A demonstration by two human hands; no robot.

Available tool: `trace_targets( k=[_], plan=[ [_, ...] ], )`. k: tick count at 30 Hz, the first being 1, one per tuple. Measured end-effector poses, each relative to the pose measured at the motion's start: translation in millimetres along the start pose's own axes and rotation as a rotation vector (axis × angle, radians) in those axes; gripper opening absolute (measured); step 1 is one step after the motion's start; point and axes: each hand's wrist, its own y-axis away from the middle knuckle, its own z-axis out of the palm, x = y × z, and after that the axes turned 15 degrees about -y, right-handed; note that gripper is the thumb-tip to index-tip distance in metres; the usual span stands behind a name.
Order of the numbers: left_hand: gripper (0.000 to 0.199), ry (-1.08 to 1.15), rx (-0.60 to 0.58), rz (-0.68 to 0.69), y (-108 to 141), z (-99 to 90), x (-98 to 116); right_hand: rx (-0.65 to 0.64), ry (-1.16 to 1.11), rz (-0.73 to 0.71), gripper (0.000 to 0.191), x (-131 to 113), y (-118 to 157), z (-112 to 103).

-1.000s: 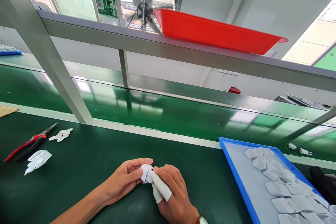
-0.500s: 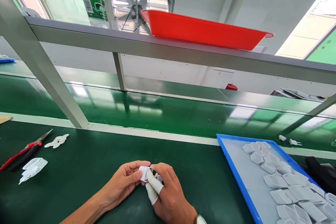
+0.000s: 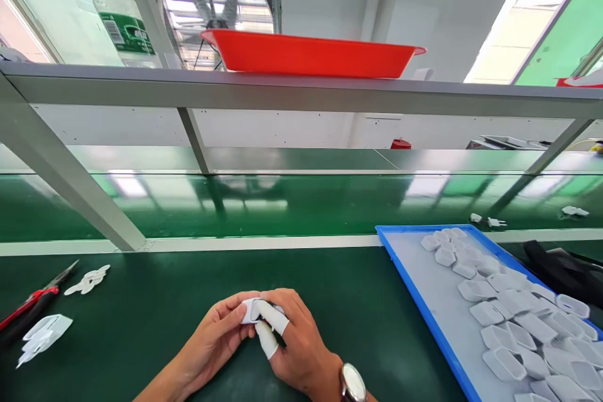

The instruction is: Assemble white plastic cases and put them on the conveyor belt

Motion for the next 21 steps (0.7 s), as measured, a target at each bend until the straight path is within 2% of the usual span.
trace_targets(
  k=[7,13,16,21],
  plan=[
    [0.034,-0.01,-0.001,-0.016,-2.3,-3.2,-1.8,-0.091,-0.005,0.083,0.053,2.5,5.4,-1.3],
    [0.036,-0.05,0.017,-0.029,-2.6,-3.6,-1.0,-0.238,0.207,0.012,0.051,8.1,13.4,-6.2],
    [0.035,-0.034,-0.004,-0.036,-1.0,-2.6,0.6,-0.22,0.243,-0.02,0.051,7.4,14.5,-7.2],
    [0.034,-0.003,-0.012,-0.048,0.1,-0.9,0.9,-0.161,0.177,-0.028,0.046,4.2,12.8,-5.4]
  ],
)
